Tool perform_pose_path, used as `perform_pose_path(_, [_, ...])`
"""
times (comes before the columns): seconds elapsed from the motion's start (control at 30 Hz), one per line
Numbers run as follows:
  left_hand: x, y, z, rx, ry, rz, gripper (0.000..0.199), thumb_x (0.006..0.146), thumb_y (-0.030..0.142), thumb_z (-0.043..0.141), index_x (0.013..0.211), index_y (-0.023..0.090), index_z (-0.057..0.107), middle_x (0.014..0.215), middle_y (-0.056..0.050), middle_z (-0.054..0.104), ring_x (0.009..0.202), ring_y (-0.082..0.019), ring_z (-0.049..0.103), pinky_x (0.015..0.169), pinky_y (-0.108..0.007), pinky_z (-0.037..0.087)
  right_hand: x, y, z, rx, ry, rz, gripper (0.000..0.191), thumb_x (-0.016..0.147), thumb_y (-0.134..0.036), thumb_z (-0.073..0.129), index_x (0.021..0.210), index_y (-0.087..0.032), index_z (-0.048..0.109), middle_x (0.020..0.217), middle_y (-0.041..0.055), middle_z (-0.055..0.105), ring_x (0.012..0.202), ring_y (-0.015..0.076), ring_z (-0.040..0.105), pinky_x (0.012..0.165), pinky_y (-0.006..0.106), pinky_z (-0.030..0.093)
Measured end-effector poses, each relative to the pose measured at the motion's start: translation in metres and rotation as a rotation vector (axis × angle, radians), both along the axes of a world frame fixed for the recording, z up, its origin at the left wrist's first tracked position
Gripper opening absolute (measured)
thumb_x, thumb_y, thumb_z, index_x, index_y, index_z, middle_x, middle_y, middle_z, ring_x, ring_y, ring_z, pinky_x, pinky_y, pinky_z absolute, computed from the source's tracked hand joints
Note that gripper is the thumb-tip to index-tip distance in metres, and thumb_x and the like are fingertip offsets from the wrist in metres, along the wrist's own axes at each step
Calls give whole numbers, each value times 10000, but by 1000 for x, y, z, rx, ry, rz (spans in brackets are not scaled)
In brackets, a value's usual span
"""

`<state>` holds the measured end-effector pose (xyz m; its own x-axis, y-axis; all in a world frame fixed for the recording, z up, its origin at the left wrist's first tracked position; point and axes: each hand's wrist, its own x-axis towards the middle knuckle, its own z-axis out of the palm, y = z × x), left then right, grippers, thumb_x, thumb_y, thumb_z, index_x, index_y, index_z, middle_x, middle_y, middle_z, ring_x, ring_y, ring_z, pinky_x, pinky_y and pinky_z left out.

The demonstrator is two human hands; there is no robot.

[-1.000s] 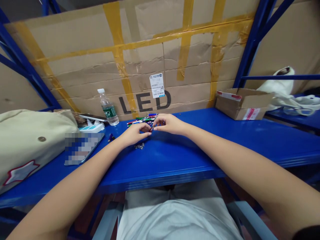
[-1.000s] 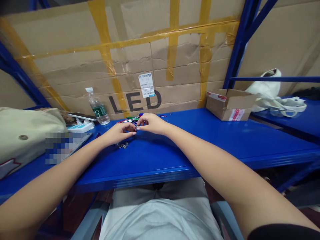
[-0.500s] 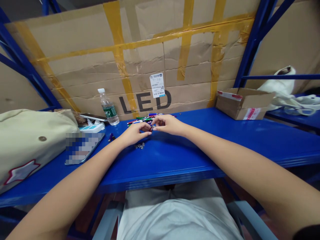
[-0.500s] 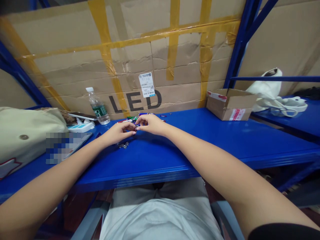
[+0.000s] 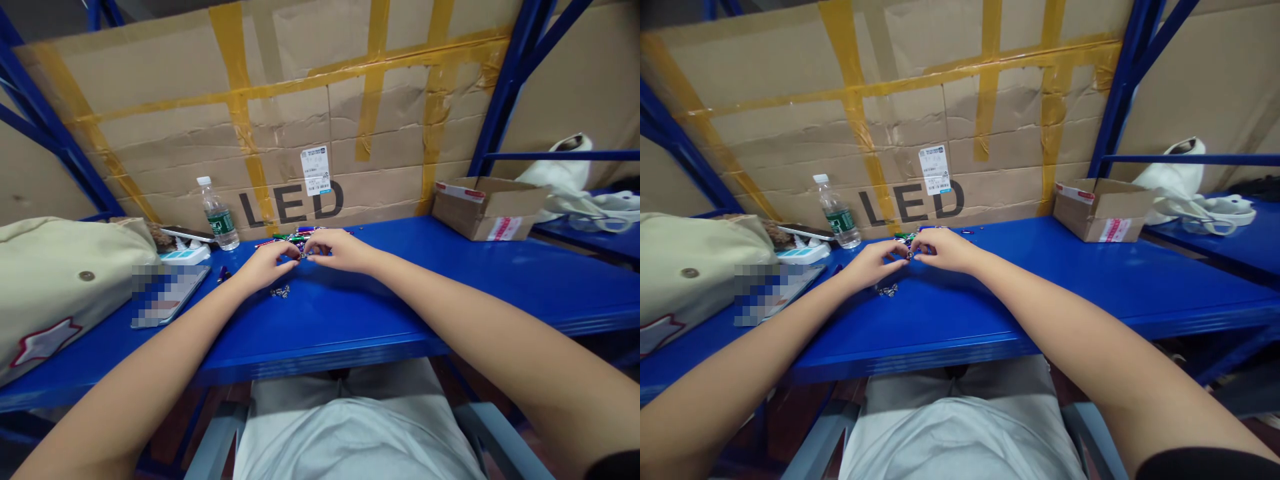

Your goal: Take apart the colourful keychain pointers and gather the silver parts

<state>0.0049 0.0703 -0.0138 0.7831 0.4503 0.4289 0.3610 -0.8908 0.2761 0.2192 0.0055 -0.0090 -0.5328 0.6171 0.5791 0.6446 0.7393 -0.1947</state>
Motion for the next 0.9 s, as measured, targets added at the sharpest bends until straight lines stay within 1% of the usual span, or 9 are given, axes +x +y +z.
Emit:
perform_pose_path(0.07, [0,-1,1,4,7,-9,183,832,315,539,939,184,606,953,-45,665,885,-183,616,771,-307,493,-2,-1,0,48,-98,-17,131,846,-218,547,933,-175,636,892,49,634,794,149,547,706,261,389])
perform_pose_path(0.2, [0,-3,1,-11,13,-10,170,835,305,531,930,183,601,949,-46,666,885,-183,621,798,-315,492,-3,-1,1,177,-283,-135,178,876,-232,517,986,-199,654,978,79,648,881,189,566,721,287,375])
perform_pose_path(0.3, [1,-3,0,-29,24,6,174,830,310,530,931,186,599,949,-46,669,876,-187,628,803,-321,496,-6,-1,0,208,-352,-180,192,886,-226,498,990,-192,655,970,94,657,910,211,573,722,300,364])
perform_pose_path(0.4, [1,-2,-1,-38,50,9,186,825,316,535,945,189,599,954,-45,672,876,-189,630,797,-320,499,-7,-1,-1,128,-293,-167,149,860,-219,526,940,-185,648,936,74,663,861,193,579,698,285,367])
perform_pose_path(0.5, [1,0,0,-31,45,19,182,828,318,528,933,187,599,948,-44,668,870,-189,627,766,-311,499,-2,4,-5,22,-78,-159,183,848,-197,511,1004,-170,603,901,52,660,786,155,575,669,262,386])
perform_pose_path(0.6, [-1,0,2,-5,33,28,184,835,331,515,914,188,601,956,-45,664,888,-191,618,776,-313,493,9,13,-9,41,25,-213,237,849,-171,481,1059,-150,589,955,74,652,857,169,572,743,284,410])
perform_pose_path(0.67, [-2,0,3,23,46,34,193,838,343,508,910,192,605,959,-45,665,905,-196,610,802,-324,485,14,19,-11,72,-58,-277,255,849,-174,482,1067,-155,614,1050,98,640,958,205,554,813,318,404])
perform_pose_path(0.77, [-3,0,4,46,70,52,200,838,349,504,914,196,607,957,-46,667,910,-200,607,804,-329,480,14,26,-15,21,-237,-340,290,874,-180,452,1096,-191,639,1172,94,617,1019,228,539,831,338,403])
perform_pose_path(0.9, [-4,2,4,58,82,58,189,836,347,517,917,200,605,961,-40,667,904,-193,610,803,-320,475,7,28,-18,-93,-366,-347,290,885,-152,438,1011,-228,689,1126,64,658,1024,216,553,817,324,411])
